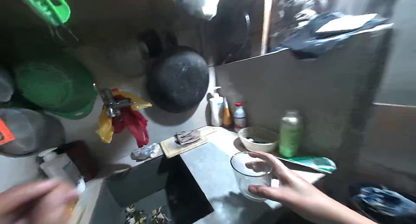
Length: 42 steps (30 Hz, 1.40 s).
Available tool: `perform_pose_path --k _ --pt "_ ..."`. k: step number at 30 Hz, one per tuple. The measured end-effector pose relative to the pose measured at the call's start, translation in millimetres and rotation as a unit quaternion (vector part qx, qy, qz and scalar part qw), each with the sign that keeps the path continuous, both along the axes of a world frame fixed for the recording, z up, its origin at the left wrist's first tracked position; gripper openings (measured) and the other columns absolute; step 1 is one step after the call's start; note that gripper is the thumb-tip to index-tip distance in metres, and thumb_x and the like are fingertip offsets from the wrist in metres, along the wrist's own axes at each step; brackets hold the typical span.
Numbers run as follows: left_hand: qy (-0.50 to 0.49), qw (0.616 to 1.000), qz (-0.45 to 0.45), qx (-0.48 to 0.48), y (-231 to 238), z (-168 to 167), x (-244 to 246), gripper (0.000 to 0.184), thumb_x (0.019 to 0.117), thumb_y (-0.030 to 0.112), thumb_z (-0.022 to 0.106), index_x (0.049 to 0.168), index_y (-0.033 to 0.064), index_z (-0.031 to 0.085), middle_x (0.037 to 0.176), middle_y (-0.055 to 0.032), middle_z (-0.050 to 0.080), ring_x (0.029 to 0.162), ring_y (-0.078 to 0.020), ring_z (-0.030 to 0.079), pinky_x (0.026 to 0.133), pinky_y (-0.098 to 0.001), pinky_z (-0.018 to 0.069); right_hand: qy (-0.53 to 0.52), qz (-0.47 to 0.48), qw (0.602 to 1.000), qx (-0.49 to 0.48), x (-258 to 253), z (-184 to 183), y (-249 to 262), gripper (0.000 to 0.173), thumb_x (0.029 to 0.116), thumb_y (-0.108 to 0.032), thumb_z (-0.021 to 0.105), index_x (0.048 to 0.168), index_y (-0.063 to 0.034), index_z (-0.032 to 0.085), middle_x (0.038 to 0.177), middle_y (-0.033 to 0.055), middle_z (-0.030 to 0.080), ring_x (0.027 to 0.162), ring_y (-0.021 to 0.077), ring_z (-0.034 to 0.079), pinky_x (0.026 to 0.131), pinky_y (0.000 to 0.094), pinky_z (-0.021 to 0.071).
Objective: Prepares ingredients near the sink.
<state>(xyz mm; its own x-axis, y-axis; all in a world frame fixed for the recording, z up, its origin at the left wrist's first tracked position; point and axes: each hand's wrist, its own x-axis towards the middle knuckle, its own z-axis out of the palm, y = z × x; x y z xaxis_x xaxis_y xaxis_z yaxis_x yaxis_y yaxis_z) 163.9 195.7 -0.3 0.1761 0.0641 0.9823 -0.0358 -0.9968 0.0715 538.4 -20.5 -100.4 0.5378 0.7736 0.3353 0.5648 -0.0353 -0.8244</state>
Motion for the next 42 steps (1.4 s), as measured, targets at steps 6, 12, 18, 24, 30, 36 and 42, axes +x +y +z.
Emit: perform_pose_path --k 6,12,18,24,30,36,42 --pt "0.44 0.81 0.114 -0.37 129 -39 107 0.032 0.1036 0.024 0.061 0.13 0.0068 0.065 0.113 -0.0145 0.069 0.098 -0.025 0.068 0.091 -0.0462 0.0548 0.071 0.053 0.994 -0.07 45 -4 128 0.096 0.0766 -0.021 0.088 0.154 -0.0077 0.031 0.136 0.0192 0.058 0.117 0.0298 0.062 0.094 0.0465 0.054" --pt "0.527 0.72 0.135 -0.431 162 -65 154 0.036 0.1051 0.03 0.059 0.134 0.0085 0.063 0.113 -0.0151 0.068 0.101 -0.0268 0.066 0.094 -0.0482 0.0523 0.082 0.063 0.987 -0.123 88 -13 193 0.095 0.0795 -0.013 0.089 0.154 -0.0085 0.03 0.131 0.023 0.06 0.11 0.034 0.067 0.09 0.052 0.0567" --pt "0.464 0.733 0.257 -0.425 181 -61 177 0.032 0.1066 0.034 0.054 0.126 0.013 0.07 0.109 -0.0136 0.072 0.102 -0.0309 0.068 0.093 -0.0578 0.052 0.081 0.107 0.981 -0.139 121 -20 212 0.1 0.0775 -0.019 0.09 0.154 -0.009 0.026 0.128 0.021 0.063 0.104 0.0301 0.07 0.087 0.0487 0.0587" --pt "0.439 0.696 0.347 -0.449 220 -73 217 0.048 0.1069 0.033 0.052 0.152 0.0176 0.05 0.152 -0.0175 0.05 0.141 -0.0381 0.047 0.112 -0.0625 0.038 0.058 0.17 0.967 -0.179 141 0 203 0.122 0.073 -0.024 0.093 0.163 -0.0216 0.012 0.144 0.021 0.054 0.12 0.0322 0.065 0.094 0.0482 0.0573" --pt "0.392 0.741 0.317 -0.444 225 -93 222 0.031 0.1043 0.021 0.059 0.127 0.0021 0.066 0.127 -0.024 0.065 0.123 -0.0388 0.06 0.107 -0.0588 0.044 -0.28 0.166 0.94 -0.104 133 13 204 0.109 0.0702 -0.035 0.095 0.16 -0.023 0.035 0.161 0.0247 0.034 0.135 0.0474 0.05 0.102 0.0628 0.0488" --pt "0.228 0.784 0.266 -0.513 179 -83 198 0.038 0.1055 0.031 0.058 0.13 0.0021 0.064 0.121 -0.0207 0.068 0.116 -0.0317 0.064 0.105 -0.052 0.0469 -0.313 0.184 0.897 -0.251 120 24 227 0.092 0.0841 -0.036 0.085 0.16 -0.0255 0.035 0.147 0.0241 0.048 0.132 0.0447 0.05 0.103 0.0584 0.0475" --pt "0.367 0.778 0.171 -0.48 119 -69 204 0.033 0.1041 0.028 0.061 0.118 -0.0002 0.067 0.111 -0.0164 0.068 0.101 -0.0248 0.066 0.094 -0.0428 0.0526 -0.331 0.139 0.881 -0.31 148 37 219 0.09 0.0817 -0.034 0.087 0.158 -0.0258 0.039 0.139 0.0263 0.054 0.123 0.0483 0.055 0.096 0.0638 0.0488"
